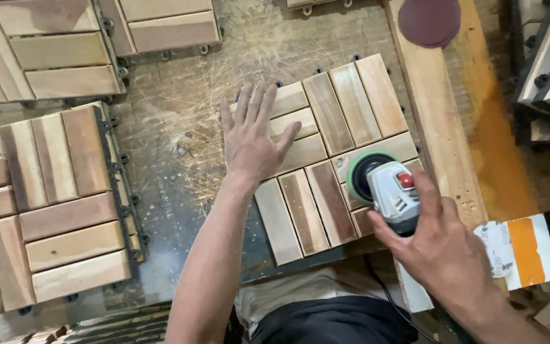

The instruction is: The person uses a handheld orbital sander to smooth the surface of a wooden block composed of multiple smaller pieces arranged in a pattern. The person moves the sander across the wood while holding the block steady with the other hand.

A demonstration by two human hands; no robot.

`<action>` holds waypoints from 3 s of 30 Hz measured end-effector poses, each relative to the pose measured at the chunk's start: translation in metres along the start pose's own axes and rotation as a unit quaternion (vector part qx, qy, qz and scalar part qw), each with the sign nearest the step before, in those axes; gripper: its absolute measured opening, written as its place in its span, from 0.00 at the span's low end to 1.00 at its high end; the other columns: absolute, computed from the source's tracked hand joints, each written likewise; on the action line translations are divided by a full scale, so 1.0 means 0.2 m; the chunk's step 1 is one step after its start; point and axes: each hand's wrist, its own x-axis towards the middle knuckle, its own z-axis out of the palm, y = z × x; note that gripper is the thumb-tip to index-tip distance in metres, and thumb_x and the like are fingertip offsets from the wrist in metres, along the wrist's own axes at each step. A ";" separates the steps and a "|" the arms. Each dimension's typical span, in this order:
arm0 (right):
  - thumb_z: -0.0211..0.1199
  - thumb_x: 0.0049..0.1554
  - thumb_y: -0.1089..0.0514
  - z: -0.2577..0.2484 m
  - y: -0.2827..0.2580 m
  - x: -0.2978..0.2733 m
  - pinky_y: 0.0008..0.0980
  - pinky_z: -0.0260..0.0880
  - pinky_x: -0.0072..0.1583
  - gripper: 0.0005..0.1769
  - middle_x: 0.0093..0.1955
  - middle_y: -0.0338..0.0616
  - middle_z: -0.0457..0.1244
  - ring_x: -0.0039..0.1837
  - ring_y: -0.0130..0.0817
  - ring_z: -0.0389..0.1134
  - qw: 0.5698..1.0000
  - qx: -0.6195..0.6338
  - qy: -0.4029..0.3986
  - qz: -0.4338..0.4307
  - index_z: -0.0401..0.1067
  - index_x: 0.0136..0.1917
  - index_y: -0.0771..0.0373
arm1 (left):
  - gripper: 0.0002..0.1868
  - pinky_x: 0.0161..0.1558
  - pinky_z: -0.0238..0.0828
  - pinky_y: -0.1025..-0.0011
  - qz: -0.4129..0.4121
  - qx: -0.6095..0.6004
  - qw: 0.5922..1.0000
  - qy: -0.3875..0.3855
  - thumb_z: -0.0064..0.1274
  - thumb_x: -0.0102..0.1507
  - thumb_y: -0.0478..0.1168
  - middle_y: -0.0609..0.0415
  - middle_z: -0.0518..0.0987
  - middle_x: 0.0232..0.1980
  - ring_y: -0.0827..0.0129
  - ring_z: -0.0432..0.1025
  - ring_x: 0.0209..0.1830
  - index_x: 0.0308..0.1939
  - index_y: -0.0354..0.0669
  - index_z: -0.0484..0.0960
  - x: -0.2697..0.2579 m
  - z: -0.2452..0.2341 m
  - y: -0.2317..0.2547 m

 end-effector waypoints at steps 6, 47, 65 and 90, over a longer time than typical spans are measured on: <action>0.54 0.51 0.21 0.02 0.00 0.05 0.59 0.82 0.47 0.59 0.56 0.62 0.65 0.50 0.61 0.75 0.998 -0.038 -0.006 -0.042 0.39 0.84 0.46 | 0.44 0.80 0.18 0.50 -0.005 -0.004 1.000 -0.013 0.27 0.69 0.73 0.55 0.53 0.84 0.62 0.40 0.85 0.81 0.53 0.55 0.00 -0.01 0.00; 0.53 0.56 0.28 -0.19 -0.04 0.14 0.71 0.67 0.63 0.51 0.71 0.68 0.59 0.66 0.73 0.64 0.995 0.063 -0.004 0.083 0.42 0.83 0.48 | 0.43 0.80 0.21 0.50 -0.007 -0.016 1.000 0.010 0.31 0.69 0.72 0.56 0.55 0.83 0.62 0.43 0.84 0.79 0.52 0.59 0.00 0.00 -0.01; 0.54 0.55 0.26 -0.16 -0.08 0.18 0.69 0.70 0.61 0.49 0.63 0.68 0.63 0.62 0.70 0.68 0.999 0.041 -0.019 0.000 0.43 0.82 0.43 | 0.43 0.79 0.16 0.47 0.008 0.032 0.999 -0.002 0.26 0.71 0.71 0.53 0.46 0.85 0.59 0.34 0.85 0.82 0.50 0.51 -0.01 0.03 0.01; 0.57 0.48 0.20 0.03 0.06 -0.04 0.64 0.77 0.63 0.58 0.71 0.45 0.49 0.65 0.51 0.66 0.990 0.037 -0.127 0.043 0.34 0.83 0.22 | 0.32 0.80 0.24 0.45 0.146 -0.098 0.984 -0.019 0.31 0.74 0.58 0.52 0.60 0.80 0.58 0.42 0.84 0.75 0.45 0.67 0.10 0.08 0.30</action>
